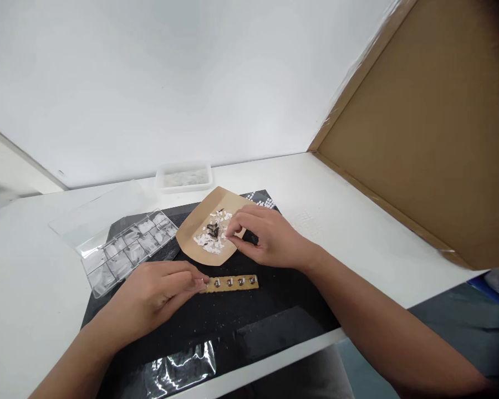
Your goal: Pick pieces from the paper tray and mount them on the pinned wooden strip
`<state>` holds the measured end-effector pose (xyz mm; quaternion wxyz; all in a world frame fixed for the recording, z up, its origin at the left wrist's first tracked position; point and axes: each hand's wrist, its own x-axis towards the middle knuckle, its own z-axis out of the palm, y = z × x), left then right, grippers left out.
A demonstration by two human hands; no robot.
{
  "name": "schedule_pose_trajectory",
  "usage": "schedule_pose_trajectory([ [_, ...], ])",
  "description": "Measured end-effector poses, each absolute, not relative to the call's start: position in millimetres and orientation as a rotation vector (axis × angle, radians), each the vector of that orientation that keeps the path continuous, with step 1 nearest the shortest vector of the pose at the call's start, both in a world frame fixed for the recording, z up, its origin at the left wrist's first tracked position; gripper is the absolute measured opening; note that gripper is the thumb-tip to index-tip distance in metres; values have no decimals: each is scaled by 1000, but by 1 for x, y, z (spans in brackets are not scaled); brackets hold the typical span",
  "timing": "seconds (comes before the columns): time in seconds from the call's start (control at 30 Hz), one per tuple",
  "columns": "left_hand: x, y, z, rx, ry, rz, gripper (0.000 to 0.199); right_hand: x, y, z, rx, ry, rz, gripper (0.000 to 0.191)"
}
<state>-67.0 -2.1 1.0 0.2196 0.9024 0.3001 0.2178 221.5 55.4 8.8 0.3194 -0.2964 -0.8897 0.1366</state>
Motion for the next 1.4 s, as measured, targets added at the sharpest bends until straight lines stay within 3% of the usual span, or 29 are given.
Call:
schedule_pose_trajectory([
  [0.37,-64,-1,4,2423,909,741,7,257,60,27,-770,-2443,706,9],
  [0.6,-48,-8,5,2246,1105,1067,6,234,47,22,-715,-2415,703,31],
  [0.7,-42,-11,3,2186,1154,1201,9,212,38,14,-663,-2413,643,37],
  [0.8,-41,-10,3,2199,1115,1266,10,197,32,4,-569,-2412,605,27],
  [1.1,-47,-5,15,2617,914,1200,16,196,36,0,-532,-2485,240,30],
  [1.4,-55,-3,13,2852,849,1083,9,195,36,0,-553,-2534,86,33],
])
